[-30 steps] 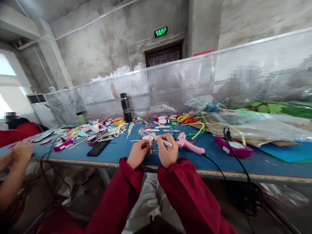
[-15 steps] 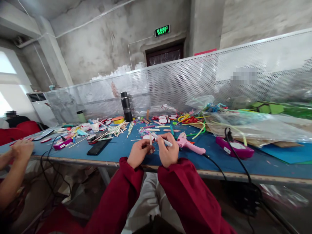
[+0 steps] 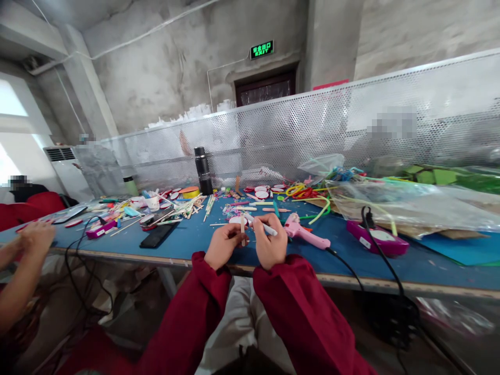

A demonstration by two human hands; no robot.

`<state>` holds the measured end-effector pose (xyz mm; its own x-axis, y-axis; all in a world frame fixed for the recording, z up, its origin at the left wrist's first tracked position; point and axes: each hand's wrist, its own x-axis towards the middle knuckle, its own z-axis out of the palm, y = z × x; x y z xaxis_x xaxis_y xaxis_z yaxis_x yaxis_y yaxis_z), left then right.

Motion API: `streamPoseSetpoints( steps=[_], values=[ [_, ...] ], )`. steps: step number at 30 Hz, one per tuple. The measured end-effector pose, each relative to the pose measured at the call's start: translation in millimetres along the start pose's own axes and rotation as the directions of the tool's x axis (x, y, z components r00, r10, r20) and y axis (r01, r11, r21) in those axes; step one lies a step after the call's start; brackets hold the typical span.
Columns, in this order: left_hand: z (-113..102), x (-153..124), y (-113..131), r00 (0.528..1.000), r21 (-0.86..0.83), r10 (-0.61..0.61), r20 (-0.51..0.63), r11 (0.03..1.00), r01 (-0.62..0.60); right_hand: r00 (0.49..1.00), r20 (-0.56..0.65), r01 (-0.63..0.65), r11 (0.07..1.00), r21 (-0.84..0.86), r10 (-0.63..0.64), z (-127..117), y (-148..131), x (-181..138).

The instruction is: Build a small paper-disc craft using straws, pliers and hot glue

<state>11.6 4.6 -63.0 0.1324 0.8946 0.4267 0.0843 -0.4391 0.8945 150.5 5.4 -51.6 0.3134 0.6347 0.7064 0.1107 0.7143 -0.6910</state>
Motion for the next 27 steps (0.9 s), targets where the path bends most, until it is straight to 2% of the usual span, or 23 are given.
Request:
streamPoseSetpoints(
  steps=[27],
  values=[
    [0.4, 0.5, -2.3, 1.0, 0.023, 0.028, 0.01, 0.999, -0.028, 0.999, 0.036, -0.007, 1.0, 0.019, 0.007, 0.0, 1.5, -1.0]
  ],
)
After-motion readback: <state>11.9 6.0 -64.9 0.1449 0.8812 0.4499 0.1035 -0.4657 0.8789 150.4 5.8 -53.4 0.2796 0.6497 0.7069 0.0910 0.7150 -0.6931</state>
